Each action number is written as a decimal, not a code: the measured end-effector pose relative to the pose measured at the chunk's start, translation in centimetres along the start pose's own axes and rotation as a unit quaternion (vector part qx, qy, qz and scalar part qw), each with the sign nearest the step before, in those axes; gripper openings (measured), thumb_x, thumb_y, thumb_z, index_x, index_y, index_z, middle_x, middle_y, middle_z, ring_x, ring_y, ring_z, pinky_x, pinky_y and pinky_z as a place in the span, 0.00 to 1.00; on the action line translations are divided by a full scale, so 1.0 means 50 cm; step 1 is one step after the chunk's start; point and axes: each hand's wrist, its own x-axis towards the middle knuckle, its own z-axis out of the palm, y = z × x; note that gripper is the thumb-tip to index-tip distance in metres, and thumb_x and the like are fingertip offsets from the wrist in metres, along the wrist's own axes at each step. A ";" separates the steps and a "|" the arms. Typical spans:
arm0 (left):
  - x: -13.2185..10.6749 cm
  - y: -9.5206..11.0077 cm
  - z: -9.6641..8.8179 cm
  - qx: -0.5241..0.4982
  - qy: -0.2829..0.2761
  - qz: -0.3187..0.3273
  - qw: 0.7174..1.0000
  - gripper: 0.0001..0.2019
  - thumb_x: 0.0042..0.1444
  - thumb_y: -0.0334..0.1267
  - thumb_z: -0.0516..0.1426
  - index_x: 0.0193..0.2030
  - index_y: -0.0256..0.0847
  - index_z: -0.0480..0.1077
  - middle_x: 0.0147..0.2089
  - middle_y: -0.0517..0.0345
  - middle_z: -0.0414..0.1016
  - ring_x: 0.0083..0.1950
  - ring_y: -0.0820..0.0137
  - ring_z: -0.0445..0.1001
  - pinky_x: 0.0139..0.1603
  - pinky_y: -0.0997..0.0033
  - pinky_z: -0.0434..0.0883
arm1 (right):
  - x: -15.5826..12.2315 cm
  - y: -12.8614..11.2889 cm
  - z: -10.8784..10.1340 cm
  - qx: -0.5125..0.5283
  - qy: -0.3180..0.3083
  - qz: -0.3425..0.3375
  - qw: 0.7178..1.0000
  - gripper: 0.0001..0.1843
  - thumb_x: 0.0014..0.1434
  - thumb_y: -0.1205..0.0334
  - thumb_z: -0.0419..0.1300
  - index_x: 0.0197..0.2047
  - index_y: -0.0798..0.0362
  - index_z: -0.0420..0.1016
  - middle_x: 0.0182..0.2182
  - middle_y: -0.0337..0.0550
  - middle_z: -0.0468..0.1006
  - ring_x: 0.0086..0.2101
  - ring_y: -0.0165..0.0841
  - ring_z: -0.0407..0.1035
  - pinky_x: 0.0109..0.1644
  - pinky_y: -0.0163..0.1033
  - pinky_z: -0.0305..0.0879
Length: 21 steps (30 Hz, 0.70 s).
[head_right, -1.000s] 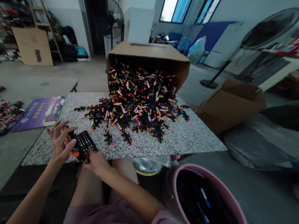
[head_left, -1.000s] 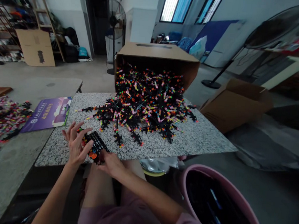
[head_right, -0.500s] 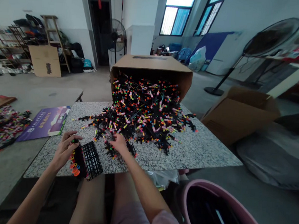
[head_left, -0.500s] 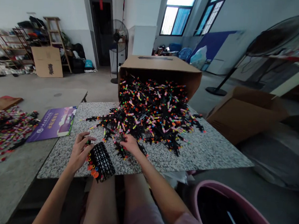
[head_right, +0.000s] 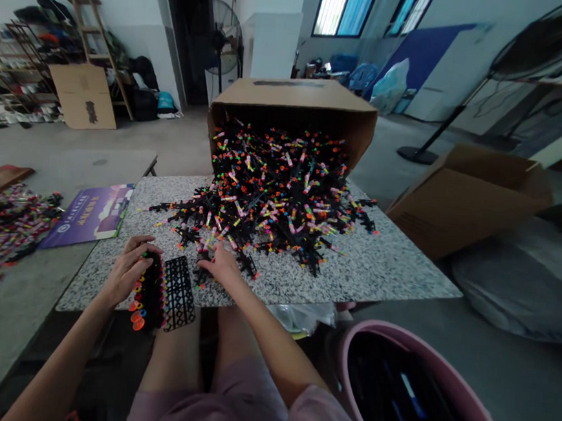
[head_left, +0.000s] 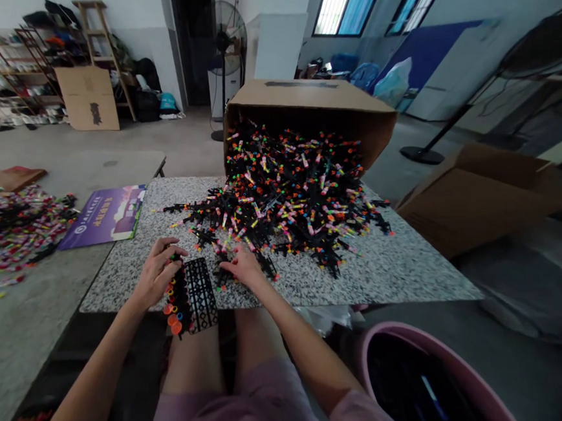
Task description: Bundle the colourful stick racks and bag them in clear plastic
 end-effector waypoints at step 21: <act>0.010 0.008 0.019 0.004 0.014 0.004 1.000 0.13 0.60 0.42 0.49 0.40 0.43 0.75 0.54 0.49 0.66 0.60 0.56 0.66 0.61 0.50 0.65 | 0.078 -0.081 0.115 0.071 0.028 -0.078 0.994 0.06 0.59 0.62 0.65 0.38 0.55 0.77 0.30 0.39 0.81 0.31 0.31 0.74 0.36 0.33 0.68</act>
